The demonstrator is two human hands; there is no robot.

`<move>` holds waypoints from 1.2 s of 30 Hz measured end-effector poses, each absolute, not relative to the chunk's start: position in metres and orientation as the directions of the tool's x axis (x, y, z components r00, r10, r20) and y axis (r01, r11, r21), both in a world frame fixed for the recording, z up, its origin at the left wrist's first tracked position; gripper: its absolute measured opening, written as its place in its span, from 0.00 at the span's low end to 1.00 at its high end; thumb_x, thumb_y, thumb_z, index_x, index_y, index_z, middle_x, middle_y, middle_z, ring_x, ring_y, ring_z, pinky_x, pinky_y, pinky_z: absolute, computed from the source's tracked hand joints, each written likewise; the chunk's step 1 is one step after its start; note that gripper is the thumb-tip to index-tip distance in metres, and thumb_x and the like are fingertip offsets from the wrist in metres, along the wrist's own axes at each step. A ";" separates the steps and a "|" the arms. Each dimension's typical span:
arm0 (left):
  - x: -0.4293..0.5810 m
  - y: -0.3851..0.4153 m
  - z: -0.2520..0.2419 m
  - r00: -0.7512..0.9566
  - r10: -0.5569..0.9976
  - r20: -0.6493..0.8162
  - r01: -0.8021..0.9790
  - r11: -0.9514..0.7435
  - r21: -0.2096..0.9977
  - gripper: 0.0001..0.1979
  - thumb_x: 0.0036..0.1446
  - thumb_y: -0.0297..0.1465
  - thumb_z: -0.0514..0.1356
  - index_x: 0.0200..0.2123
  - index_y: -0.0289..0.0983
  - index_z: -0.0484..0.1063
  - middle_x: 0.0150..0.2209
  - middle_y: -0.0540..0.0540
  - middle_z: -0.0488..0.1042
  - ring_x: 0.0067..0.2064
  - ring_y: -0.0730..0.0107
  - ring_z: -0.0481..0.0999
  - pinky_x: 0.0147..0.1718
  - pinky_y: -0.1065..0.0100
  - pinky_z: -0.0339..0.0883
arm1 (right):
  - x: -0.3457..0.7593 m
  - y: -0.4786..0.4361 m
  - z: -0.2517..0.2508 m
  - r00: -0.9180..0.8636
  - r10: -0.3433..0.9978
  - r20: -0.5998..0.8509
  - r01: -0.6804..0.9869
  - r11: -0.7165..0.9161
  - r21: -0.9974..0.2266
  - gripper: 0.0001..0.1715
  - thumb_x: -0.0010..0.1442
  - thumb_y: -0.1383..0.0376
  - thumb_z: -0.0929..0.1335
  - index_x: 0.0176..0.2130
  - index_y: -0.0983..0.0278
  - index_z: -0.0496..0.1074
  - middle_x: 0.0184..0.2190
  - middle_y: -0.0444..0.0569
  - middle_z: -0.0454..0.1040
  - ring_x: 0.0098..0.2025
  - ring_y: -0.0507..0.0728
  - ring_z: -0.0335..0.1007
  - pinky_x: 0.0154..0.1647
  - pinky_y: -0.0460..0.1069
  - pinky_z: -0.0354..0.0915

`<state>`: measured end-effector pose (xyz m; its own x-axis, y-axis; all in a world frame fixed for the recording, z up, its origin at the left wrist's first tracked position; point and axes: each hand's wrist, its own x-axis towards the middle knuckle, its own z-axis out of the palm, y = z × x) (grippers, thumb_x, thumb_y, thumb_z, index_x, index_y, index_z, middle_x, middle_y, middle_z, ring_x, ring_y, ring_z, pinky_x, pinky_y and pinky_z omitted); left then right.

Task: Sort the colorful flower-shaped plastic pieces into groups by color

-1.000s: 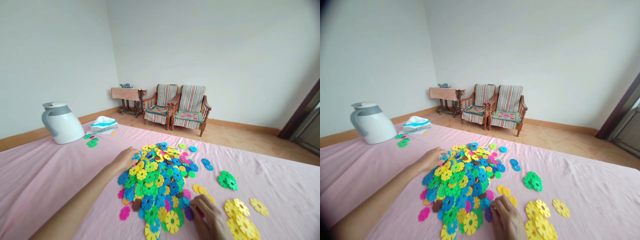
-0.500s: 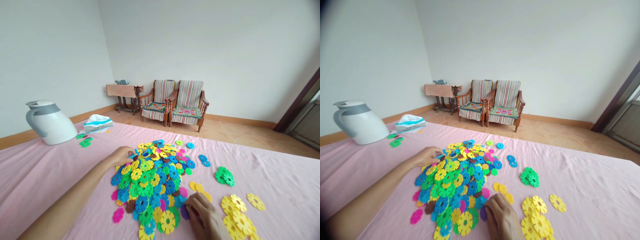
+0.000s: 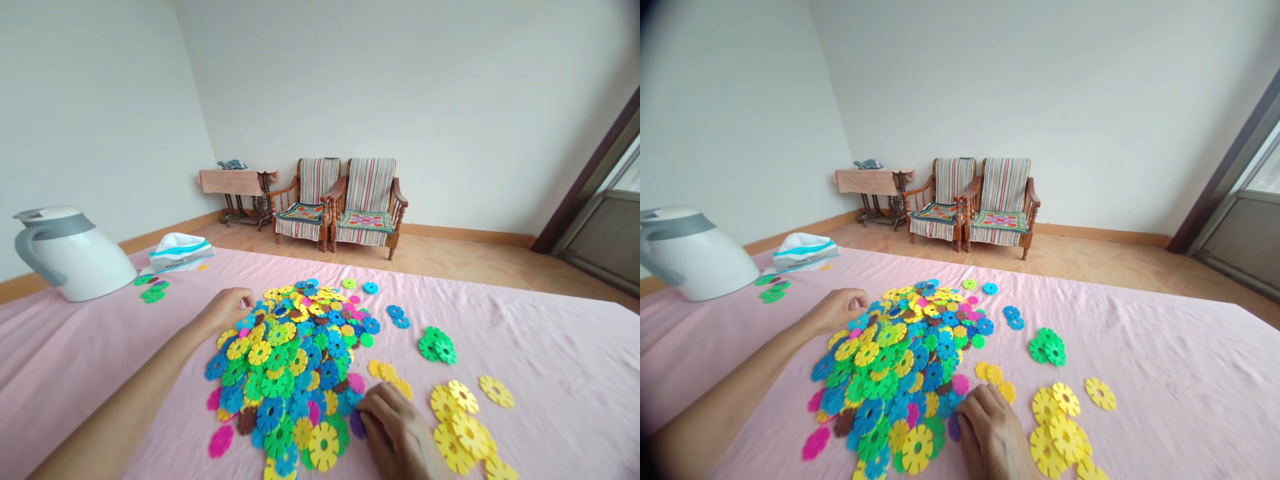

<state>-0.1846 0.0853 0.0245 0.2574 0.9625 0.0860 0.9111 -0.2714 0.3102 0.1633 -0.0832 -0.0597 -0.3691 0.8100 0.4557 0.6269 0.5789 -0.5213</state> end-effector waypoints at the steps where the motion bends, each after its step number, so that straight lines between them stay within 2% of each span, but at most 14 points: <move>1: -0.181 0.087 0.028 0.251 0.963 0.101 0.912 -0.270 0.308 0.09 0.47 0.30 0.56 0.31 0.36 0.74 0.28 0.49 0.76 0.31 0.67 0.74 0.31 0.72 0.64 | 0.164 -0.083 -0.059 -0.377 0.809 0.450 0.635 0.580 -0.511 0.12 0.65 0.69 0.58 0.35 0.60 0.68 0.32 0.48 0.70 0.35 0.54 0.67 0.36 0.48 0.65; 4: -0.172 0.090 0.038 0.272 0.956 0.112 0.905 -0.294 0.308 0.14 0.48 0.31 0.56 0.39 0.36 0.74 0.35 0.48 0.78 0.34 0.67 0.75 0.34 0.72 0.66 | 0.165 -0.082 -0.058 -0.390 0.805 0.446 0.649 0.585 -0.487 0.11 0.65 0.70 0.59 0.35 0.60 0.68 0.32 0.47 0.70 0.35 0.55 0.67 0.36 0.48 0.65; 6: -0.170 0.091 0.041 0.288 0.953 0.091 0.905 -0.302 0.298 0.17 0.46 0.32 0.57 0.41 0.37 0.74 0.38 0.47 0.78 0.37 0.66 0.76 0.36 0.72 0.66 | 0.165 -0.081 -0.060 -0.392 0.800 0.454 0.650 0.591 -0.479 0.11 0.65 0.70 0.59 0.35 0.60 0.68 0.32 0.47 0.70 0.35 0.55 0.68 0.36 0.48 0.65; 12: -0.191 0.083 0.034 0.265 0.964 -0.021 0.938 -0.253 0.237 0.14 0.42 0.32 0.59 0.35 0.37 0.76 0.33 0.48 0.78 0.35 0.64 0.76 0.32 0.72 0.65 | 0.167 -0.081 -0.063 -0.406 0.786 0.466 0.641 0.608 -0.468 0.10 0.64 0.70 0.59 0.36 0.60 0.68 0.32 0.47 0.70 0.35 0.54 0.68 0.35 0.48 0.66; 16: -0.203 0.079 0.020 0.255 0.965 -0.066 0.949 -0.236 0.210 0.15 0.39 0.32 0.62 0.35 0.38 0.76 0.32 0.49 0.77 0.34 0.64 0.76 0.31 0.72 0.65 | 0.166 -0.081 -0.062 -0.402 0.786 0.470 0.648 0.607 -0.460 0.10 0.64 0.70 0.59 0.35 0.60 0.68 0.33 0.47 0.70 0.35 0.55 0.68 0.35 0.48 0.66; 25: -0.203 0.083 0.000 0.206 0.978 -0.014 0.956 -0.198 0.216 0.15 0.39 0.31 0.62 0.36 0.40 0.74 0.38 0.48 0.77 0.41 0.62 0.74 0.40 0.70 0.64 | 0.166 -0.080 -0.064 -0.410 0.781 0.472 0.658 0.611 -0.440 0.10 0.64 0.70 0.59 0.36 0.60 0.67 0.32 0.47 0.70 0.35 0.55 0.68 0.36 0.48 0.66; 31: -0.202 0.082 0.000 0.186 0.983 -0.008 0.950 -0.178 0.255 0.14 0.39 0.31 0.61 0.34 0.39 0.74 0.33 0.51 0.77 0.37 0.67 0.75 0.35 0.74 0.64 | 0.167 -0.078 -0.066 -0.416 0.766 0.489 0.655 0.626 -0.423 0.10 0.63 0.71 0.60 0.36 0.60 0.67 0.33 0.47 0.70 0.35 0.55 0.68 0.36 0.48 0.66; 36: -0.199 0.083 0.009 0.166 0.985 0.054 0.952 -0.175 0.250 0.05 0.43 0.30 0.58 0.27 0.38 0.71 0.28 0.51 0.76 0.34 0.67 0.74 0.32 0.74 0.61 | 0.166 -0.078 -0.065 -0.413 0.782 0.467 0.660 0.610 -0.439 0.10 0.62 0.72 0.60 0.35 0.60 0.67 0.33 0.47 0.70 0.36 0.55 0.68 0.36 0.47 0.65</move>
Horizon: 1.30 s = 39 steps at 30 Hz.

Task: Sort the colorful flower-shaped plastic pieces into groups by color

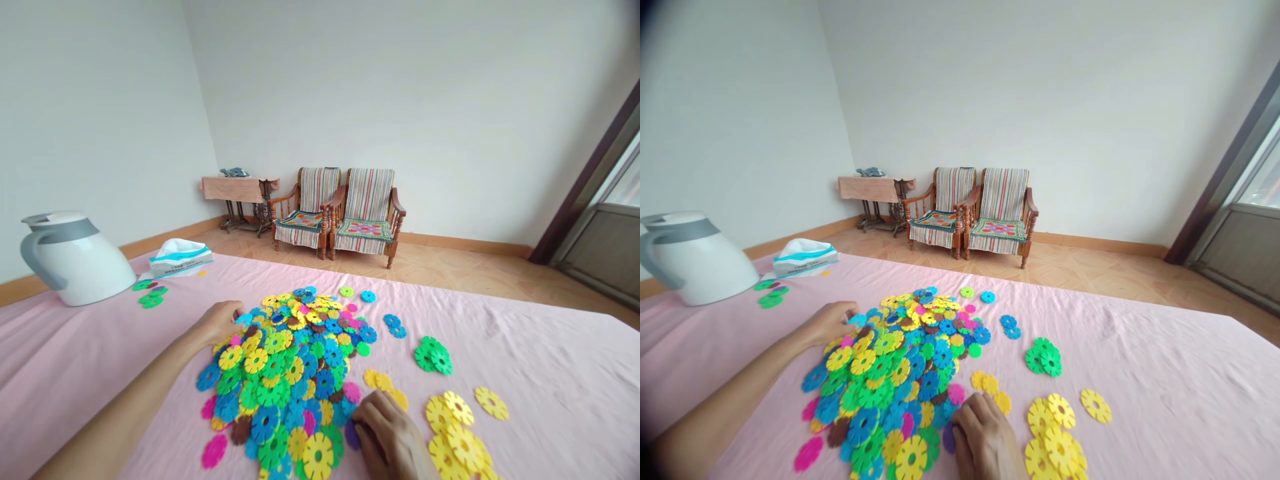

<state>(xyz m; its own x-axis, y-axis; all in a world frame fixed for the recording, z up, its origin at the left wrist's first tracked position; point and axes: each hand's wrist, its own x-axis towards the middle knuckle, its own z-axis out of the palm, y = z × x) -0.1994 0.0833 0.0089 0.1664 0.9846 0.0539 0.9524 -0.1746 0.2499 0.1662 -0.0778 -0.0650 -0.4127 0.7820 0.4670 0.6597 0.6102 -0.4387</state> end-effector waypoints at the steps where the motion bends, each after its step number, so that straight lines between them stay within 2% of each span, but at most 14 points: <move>1: -0.199 0.085 0.011 0.163 0.984 0.070 0.953 -0.176 0.248 0.05 0.44 0.30 0.57 0.27 0.38 0.71 0.28 0.51 0.76 0.34 0.67 0.74 0.31 0.73 0.61 | 0.166 -0.078 -0.065 -0.412 0.782 0.468 0.658 0.610 -0.441 0.10 0.62 0.72 0.60 0.36 0.60 0.67 0.33 0.48 0.70 0.36 0.55 0.68 0.36 0.48 0.65; 8: -0.197 0.097 0.009 0.157 0.986 0.061 0.948 -0.168 0.269 0.04 0.45 0.30 0.57 0.23 0.38 0.71 0.24 0.52 0.75 0.31 0.66 0.75 0.30 0.73 0.61 | 0.166 -0.077 -0.070 -0.396 0.783 0.480 0.646 0.609 -0.460 0.09 0.61 0.72 0.60 0.36 0.60 0.67 0.33 0.48 0.70 0.36 0.55 0.67 0.35 0.48 0.64; 12: -0.204 0.103 -0.002 0.106 0.994 0.034 0.949 -0.111 0.296 0.10 0.48 0.34 0.54 0.31 0.37 0.73 0.26 0.50 0.77 0.29 0.66 0.76 0.28 0.72 0.64 | 0.166 -0.077 -0.071 -0.392 0.779 0.489 0.636 0.613 -0.468 0.10 0.61 0.72 0.60 0.35 0.60 0.67 0.33 0.48 0.70 0.36 0.55 0.67 0.36 0.48 0.64; 14: -0.207 0.104 -0.006 0.091 0.995 0.043 0.949 -0.100 0.300 0.14 0.46 0.35 0.55 0.35 0.37 0.74 0.31 0.48 0.79 0.34 0.63 0.77 0.32 0.70 0.66 | 0.166 -0.076 -0.071 -0.398 0.779 0.484 0.635 0.615 -0.468 0.10 0.61 0.72 0.60 0.36 0.60 0.67 0.33 0.48 0.70 0.36 0.56 0.67 0.36 0.48 0.64; 17: -0.208 0.104 -0.009 0.122 0.991 0.052 0.944 -0.132 0.303 0.15 0.43 0.38 0.57 0.35 0.39 0.75 0.38 0.48 0.79 0.43 0.61 0.76 0.41 0.70 0.66 | 0.166 -0.076 -0.071 -0.404 0.778 0.481 0.639 0.617 -0.460 0.10 0.60 0.73 0.61 0.36 0.60 0.68 0.34 0.47 0.70 0.36 0.56 0.67 0.36 0.48 0.64; 20: -0.208 0.102 -0.008 0.174 0.984 0.032 0.933 -0.175 0.314 0.15 0.42 0.40 0.58 0.33 0.40 0.76 0.37 0.49 0.79 0.43 0.60 0.76 0.43 0.70 0.64 | 0.167 -0.075 -0.073 -0.405 0.773 0.488 0.638 0.622 -0.455 0.10 0.60 0.73 0.61 0.36 0.60 0.68 0.33 0.47 0.70 0.36 0.56 0.67 0.36 0.48 0.64; 28: -0.208 0.103 -0.007 0.178 0.984 0.004 0.913 -0.166 0.372 0.18 0.37 0.43 0.60 0.30 0.38 0.75 0.37 0.47 0.79 0.41 0.59 0.76 0.39 0.69 0.66 | 0.167 -0.075 -0.078 -0.397 0.769 0.501 0.638 0.623 -0.452 0.11 0.61 0.72 0.59 0.36 0.60 0.68 0.32 0.48 0.69 0.35 0.56 0.67 0.36 0.49 0.64; 35: -0.207 0.105 -0.006 0.120 0.993 -0.002 0.900 -0.107 0.423 0.18 0.31 0.43 0.62 0.27 0.37 0.72 0.28 0.49 0.76 0.33 0.62 0.75 0.33 0.68 0.68 | 0.167 -0.074 -0.075 -0.401 0.757 0.516 0.637 0.635 -0.436 0.10 0.61 0.72 0.60 0.36 0.60 0.67 0.32 0.47 0.69 0.35 0.56 0.67 0.36 0.48 0.64; 39: -0.195 0.105 0.011 0.115 0.992 0.057 0.886 -0.128 0.446 0.18 0.33 0.43 0.63 0.28 0.38 0.71 0.28 0.49 0.75 0.33 0.63 0.74 0.32 0.68 0.68 | 0.166 -0.073 -0.074 -0.409 0.755 0.513 0.646 0.637 -0.421 0.09 0.60 0.72 0.61 0.36 0.60 0.67 0.32 0.48 0.69 0.35 0.55 0.67 0.36 0.48 0.65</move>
<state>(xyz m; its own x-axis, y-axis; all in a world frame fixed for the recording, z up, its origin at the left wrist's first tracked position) -0.1949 0.1049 0.0115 0.1150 0.9918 0.0567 0.8857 -0.1282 0.4461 0.1660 -0.0729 -0.0744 -0.4095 0.7545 0.5129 0.6459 0.6368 -0.4211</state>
